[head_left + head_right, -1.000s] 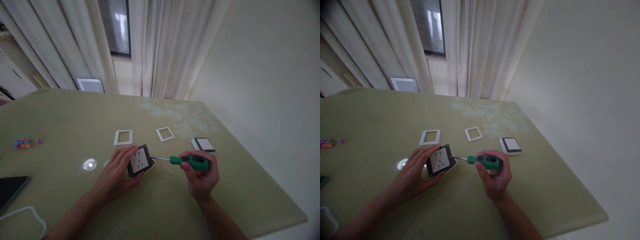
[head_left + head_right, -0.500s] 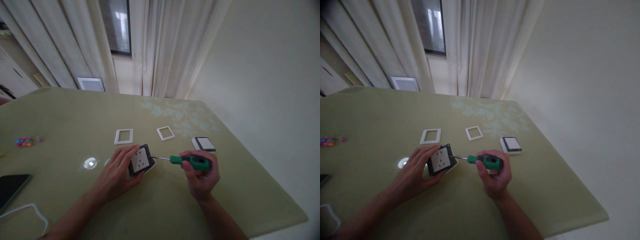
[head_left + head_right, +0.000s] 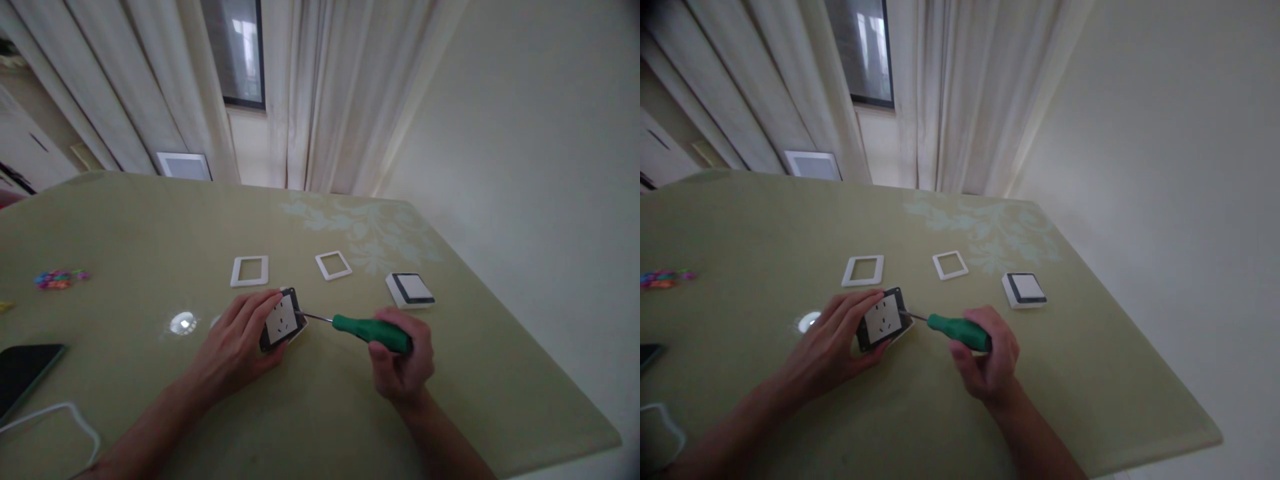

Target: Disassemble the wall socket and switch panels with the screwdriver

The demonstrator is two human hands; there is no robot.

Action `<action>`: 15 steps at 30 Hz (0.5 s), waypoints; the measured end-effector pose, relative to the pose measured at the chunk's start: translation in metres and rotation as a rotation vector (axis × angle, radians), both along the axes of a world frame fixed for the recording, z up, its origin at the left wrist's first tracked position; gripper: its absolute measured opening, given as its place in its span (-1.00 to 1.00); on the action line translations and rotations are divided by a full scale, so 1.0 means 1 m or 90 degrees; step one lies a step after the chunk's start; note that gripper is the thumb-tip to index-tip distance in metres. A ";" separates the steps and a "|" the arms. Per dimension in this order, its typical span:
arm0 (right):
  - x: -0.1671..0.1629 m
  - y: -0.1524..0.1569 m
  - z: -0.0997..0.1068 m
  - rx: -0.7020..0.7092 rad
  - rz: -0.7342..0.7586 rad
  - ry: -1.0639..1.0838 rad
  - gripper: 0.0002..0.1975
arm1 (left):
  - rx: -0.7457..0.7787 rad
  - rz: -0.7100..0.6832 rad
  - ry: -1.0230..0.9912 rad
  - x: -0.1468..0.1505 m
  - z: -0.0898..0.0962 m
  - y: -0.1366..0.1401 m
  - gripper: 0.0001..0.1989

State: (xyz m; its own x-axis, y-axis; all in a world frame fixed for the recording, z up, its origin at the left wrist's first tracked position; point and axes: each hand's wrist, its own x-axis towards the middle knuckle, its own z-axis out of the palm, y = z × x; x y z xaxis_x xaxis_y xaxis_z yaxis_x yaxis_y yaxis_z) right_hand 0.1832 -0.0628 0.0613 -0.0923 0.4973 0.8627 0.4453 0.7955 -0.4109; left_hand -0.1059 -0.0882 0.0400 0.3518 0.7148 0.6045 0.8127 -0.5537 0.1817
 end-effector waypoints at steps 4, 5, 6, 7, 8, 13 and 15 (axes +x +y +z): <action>0.004 -0.005 -0.001 0.039 -0.029 -0.035 -0.70 | 0.004 0.002 0.003 0.000 -0.002 0.000 -0.32; 0.003 -0.005 -0.001 0.050 -0.020 -0.024 -0.66 | 0.003 0.004 0.002 -0.001 -0.002 0.000 -0.32; 0.003 -0.006 -0.001 0.050 -0.015 -0.025 -0.62 | 0.000 0.005 0.002 -0.001 -0.003 0.000 -0.32; 0.003 -0.006 0.000 0.042 -0.013 -0.038 -0.60 | -0.003 0.006 0.001 -0.002 -0.004 0.001 -0.32; 0.004 -0.005 0.000 0.027 -0.013 -0.054 -0.61 | -0.006 0.009 -0.002 -0.002 -0.004 0.001 -0.32; 0.007 -0.005 0.000 -0.077 -0.014 -0.033 -0.72 | -0.002 0.009 -0.015 -0.003 -0.004 0.003 -0.36; 0.007 -0.004 0.001 -0.105 -0.011 -0.012 -0.64 | 0.001 0.009 -0.009 -0.003 -0.003 0.003 -0.37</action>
